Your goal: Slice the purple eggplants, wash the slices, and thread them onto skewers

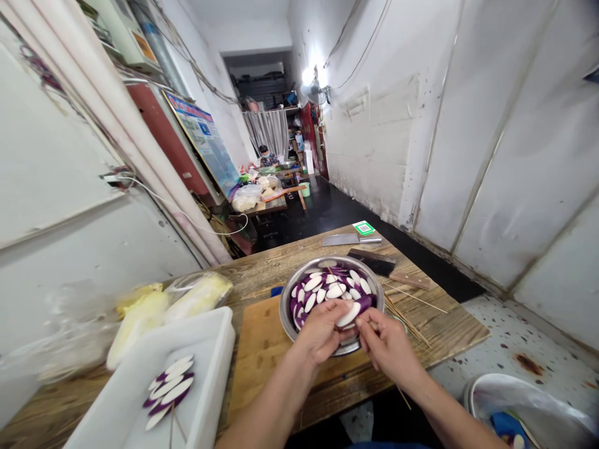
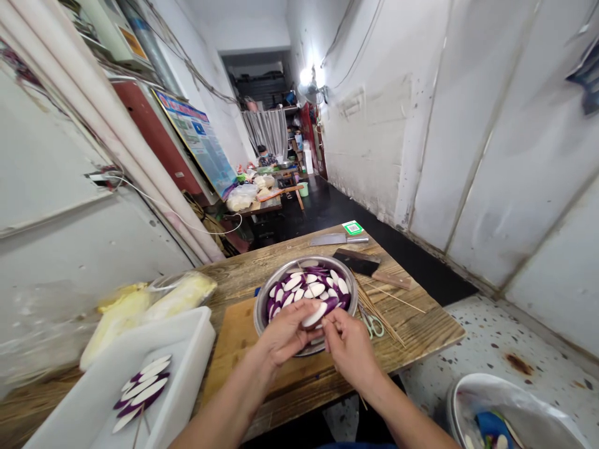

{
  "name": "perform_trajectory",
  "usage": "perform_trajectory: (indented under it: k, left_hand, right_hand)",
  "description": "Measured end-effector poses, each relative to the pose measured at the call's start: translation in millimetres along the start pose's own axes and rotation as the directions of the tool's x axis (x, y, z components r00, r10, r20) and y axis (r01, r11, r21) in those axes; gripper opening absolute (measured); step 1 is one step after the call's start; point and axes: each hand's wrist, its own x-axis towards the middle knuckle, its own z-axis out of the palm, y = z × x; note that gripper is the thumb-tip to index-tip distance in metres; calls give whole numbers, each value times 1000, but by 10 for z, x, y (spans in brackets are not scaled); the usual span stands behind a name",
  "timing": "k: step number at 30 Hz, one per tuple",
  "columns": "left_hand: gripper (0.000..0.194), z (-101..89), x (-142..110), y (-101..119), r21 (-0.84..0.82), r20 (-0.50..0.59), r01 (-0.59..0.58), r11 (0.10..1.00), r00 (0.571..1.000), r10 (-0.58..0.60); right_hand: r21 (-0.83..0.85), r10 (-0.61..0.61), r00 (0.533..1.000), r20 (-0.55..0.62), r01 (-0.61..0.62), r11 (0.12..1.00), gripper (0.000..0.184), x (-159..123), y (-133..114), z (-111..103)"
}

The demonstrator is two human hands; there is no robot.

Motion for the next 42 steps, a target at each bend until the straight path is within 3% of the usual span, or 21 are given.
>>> perform_trajectory:
  k: [3, 5, 6, 7, 8, 9, 11, 13, 15, 18, 23, 26, 28, 31, 33, 34, 35, 37, 39, 40, 42]
  left_hand:
    - [15, -29, 83, 69, 44, 24, 25, 999, 999, -26]
    - [19, -157, 217, 223, 146, -23, -108, 983, 993, 113]
    - [17, -247, 306, 313, 251, -91, -249, 935, 956, 279]
    - [15, -344, 403, 399, 430, -152, -358, 829, 876, 458]
    - [16, -440, 503, 472, 621, -124, -357, 698, 834, 537]
    - [18, -525, 599, 525, 779, -69, -309, 546, 823, 564]
    - [22, -641, 759, 569, 959, 33, -174, 224, 854, 519]
    - [18, -679, 859, 547, 995, 94, -71, -65, 876, 473]
    - [15, -665, 899, 502, 969, 137, -17, -246, 867, 479]
    - [20, -628, 891, 471, 947, 170, -2, -320, 851, 496]
    - [32, -630, 841, 526, 962, 146, -13, -274, 869, 472]
    - [40, -642, 848, 539, 928, 197, -39, -371, 895, 400]
    - [38, -644, 868, 529, 912, 202, -16, -409, 887, 415]
    - [26, -638, 890, 514, 934, 170, 4, -358, 875, 454]
    - [23, -623, 884, 520, 967, 165, -46, -251, 865, 475]
    - [23, -612, 874, 528, 984, 153, -85, -156, 852, 501]
    - [24, -596, 860, 537, 991, 120, -133, -14, 840, 529]
    - [25, -556, 824, 556, 891, -10, -227, 394, 857, 516]
    - [23, -509, 786, 567, 564, -111, -247, 788, 923, 369]
    - [22, -486, 767, 567, 367, -126, -222, 903, 950, 285]
    - [18, -444, 729, 554, 63, -136, -163, 985, 976, 171]
  right_hand:
    - [79, 33, 999, -24, -31, 996, 32, 15, -8, -74]
    - [119, 37, 997, -68, -29, 992, 33, 27, -20, -155]
    - [132, 39, 995, -91, -26, 991, 33, 31, -23, -198]
    - [142, 42, 993, -107, -27, 990, 33, 34, -23, -238]
    - [150, 50, 992, -117, -32, 988, 32, 35, -18, -272]
    - [157, 61, 991, -120, -42, 987, 32, 33, -8, -299]
    - [166, 81, 989, -123, -60, 984, 32, 25, 24, -330]
    - [169, 96, 987, -128, -73, 983, 33, 10, 63, -340]
    - [176, 105, 986, -130, -81, 981, 33, -11, 94, -346]
    - [185, 120, 986, -119, -97, 978, 33, -47, 108, -364]
    - [184, 143, 987, -71, -127, 975, 34, -85, 90, -359]
    - [165, 136, 990, -47, -127, 978, 33, -95, 97, -327]
    - [156, 132, 990, -44, -124, 980, 32, -102, 110, -311]
    - [151, 131, 990, -46, -123, 981, 32, -112, 128, -303]
    - [153, 130, 990, -47, -122, 981, 32, -117, 131, -304]
    - [154, 130, 990, -46, -122, 981, 32, -118, 131, -303]
    - [152, 129, 991, -45, -121, 981, 31, -118, 128, -302]
    - [141, 122, 992, -38, -116, 983, 31, -119, 120, -291]
    - [120, 110, 994, -24, -107, 987, 31, -124, 110, -268]
    - [109, 106, 994, -15, -103, 989, 30, -129, 106, -253]
    - [92, 102, 995, 11, -103, 990, 29, -142, 101, -217]
